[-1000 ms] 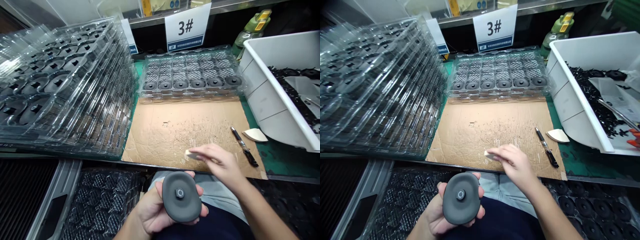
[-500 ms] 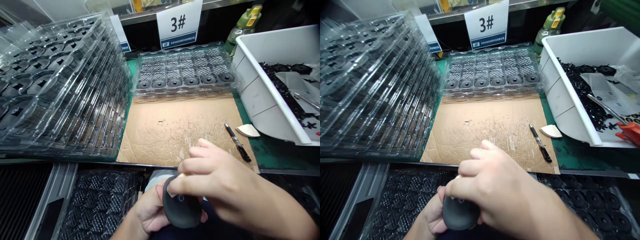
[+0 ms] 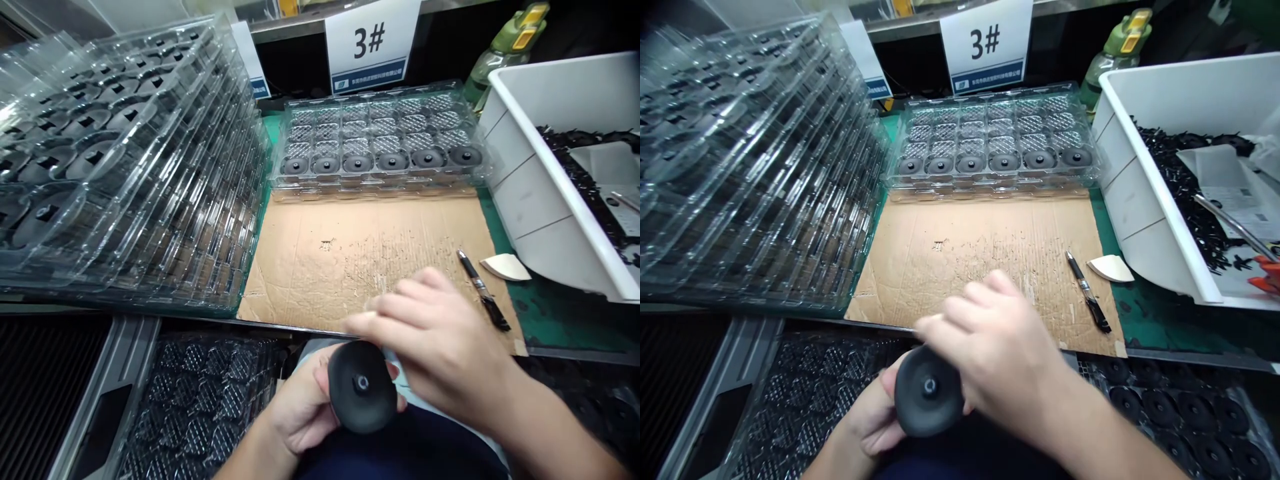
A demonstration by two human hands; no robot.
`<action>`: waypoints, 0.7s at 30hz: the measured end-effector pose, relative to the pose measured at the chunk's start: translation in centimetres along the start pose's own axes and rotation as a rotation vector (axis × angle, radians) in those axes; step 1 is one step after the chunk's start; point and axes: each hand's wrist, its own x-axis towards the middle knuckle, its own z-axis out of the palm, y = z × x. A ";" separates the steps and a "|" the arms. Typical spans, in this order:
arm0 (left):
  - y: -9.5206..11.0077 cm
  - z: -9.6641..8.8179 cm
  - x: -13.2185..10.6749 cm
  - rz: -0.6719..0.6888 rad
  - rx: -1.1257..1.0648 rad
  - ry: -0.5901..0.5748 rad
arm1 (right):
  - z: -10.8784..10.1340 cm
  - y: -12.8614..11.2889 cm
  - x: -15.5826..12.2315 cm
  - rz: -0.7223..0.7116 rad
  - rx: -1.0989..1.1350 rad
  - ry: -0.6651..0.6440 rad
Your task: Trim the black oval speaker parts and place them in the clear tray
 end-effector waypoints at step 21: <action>0.7 -0.4 -0.1 0.252 -0.053 0.073 | 1.5 -5.1 -0.5 0.237 0.333 0.059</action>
